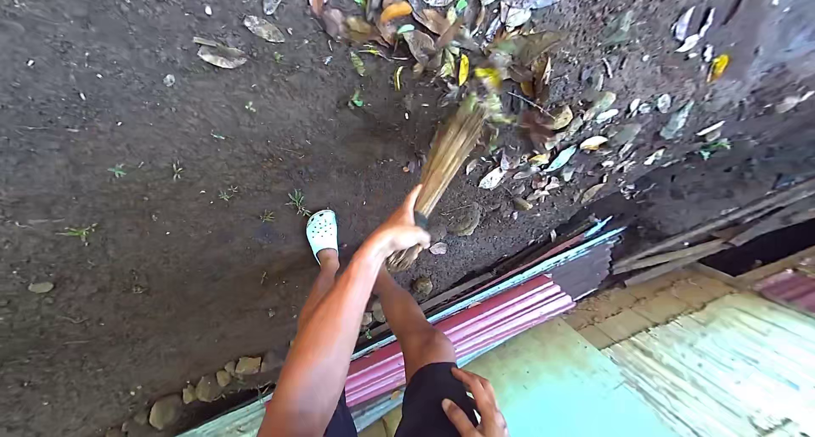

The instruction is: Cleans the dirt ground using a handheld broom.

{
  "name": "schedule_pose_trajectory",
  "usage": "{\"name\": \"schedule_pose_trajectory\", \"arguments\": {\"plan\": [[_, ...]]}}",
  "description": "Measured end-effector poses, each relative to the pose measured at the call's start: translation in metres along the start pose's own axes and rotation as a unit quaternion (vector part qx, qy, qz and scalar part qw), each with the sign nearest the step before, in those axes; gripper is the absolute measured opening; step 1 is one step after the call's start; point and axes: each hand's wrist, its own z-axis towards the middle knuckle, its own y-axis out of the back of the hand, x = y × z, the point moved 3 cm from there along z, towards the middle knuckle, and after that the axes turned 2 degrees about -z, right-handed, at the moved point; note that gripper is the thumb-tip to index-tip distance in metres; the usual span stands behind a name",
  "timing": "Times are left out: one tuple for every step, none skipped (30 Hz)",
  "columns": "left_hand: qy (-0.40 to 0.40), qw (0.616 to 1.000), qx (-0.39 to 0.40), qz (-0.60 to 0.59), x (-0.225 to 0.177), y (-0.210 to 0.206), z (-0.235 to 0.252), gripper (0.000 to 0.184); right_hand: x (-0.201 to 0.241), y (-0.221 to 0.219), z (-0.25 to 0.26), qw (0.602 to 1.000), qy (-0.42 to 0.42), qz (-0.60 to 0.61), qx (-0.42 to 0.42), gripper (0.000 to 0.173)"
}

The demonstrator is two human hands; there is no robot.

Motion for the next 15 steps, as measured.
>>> {"name": "schedule_pose_trajectory", "arguments": {"plan": [[-0.007,1.000,-0.007,-0.008,0.001,0.004,-0.030,0.118,-0.004,0.003,0.000,1.000,-0.004,0.000,0.000,0.059],[-0.012,0.999,-0.042,-0.020,0.004,0.018,-0.062,0.114,-0.009,0.004,0.004,1.000,-0.004,0.001,0.002,0.060],[-0.010,0.995,-0.099,-0.031,0.009,0.041,-0.092,0.111,-0.014,0.003,0.011,1.000,0.002,0.001,0.005,0.060],[-0.002,0.985,-0.169,-0.041,0.017,0.068,-0.117,0.112,-0.019,0.002,0.020,1.000,0.011,-0.003,0.006,0.061],[0.012,0.969,-0.241,-0.050,0.025,0.095,-0.133,0.114,-0.022,-0.001,0.031,1.000,0.019,-0.009,0.004,0.063],[0.030,0.949,-0.308,-0.061,0.033,0.117,-0.139,0.117,-0.023,-0.003,0.041,1.000,0.021,-0.018,0.000,0.065],[0.051,0.928,-0.360,-0.077,0.042,0.129,-0.131,0.118,-0.024,-0.003,0.049,0.999,0.018,-0.030,-0.007,0.064],[0.070,0.912,-0.391,-0.098,0.047,0.127,-0.107,0.115,-0.024,0.001,0.059,0.999,0.009,-0.042,-0.015,0.063],[0.085,0.904,-0.402,-0.118,0.048,0.108,-0.067,0.104,-0.026,0.009,0.068,0.998,-0.002,-0.052,-0.024,0.060],[0.098,0.905,-0.394,-0.131,0.046,0.072,-0.016,0.085,-0.029,0.020,0.076,0.998,-0.011,-0.048,-0.031,0.057],[0.110,0.912,-0.370,-0.138,0.040,0.021,0.043,0.063,-0.035,0.033,0.081,0.999,-0.019,-0.028,-0.033,0.053],[0.121,0.925,-0.333,-0.136,0.037,-0.034,0.101,0.052,-0.045,0.045,0.083,0.999,-0.025,0.004,-0.030,0.049],[0.127,0.942,-0.287,-0.122,0.030,-0.091,0.151,0.058,-0.053,0.058,0.085,0.998,-0.029,0.045,-0.025,0.046],[0.120,0.959,-0.234,-0.104,0.018,-0.142,0.193,0.076,-0.060,0.070,0.092,0.996,-0.036,0.084,-0.016,0.045],[0.111,0.976,-0.170,-0.084,0.009,-0.182,0.228,0.103,-0.067,0.081,0.097,0.992,-0.048,0.119,-0.005,0.045]]}}
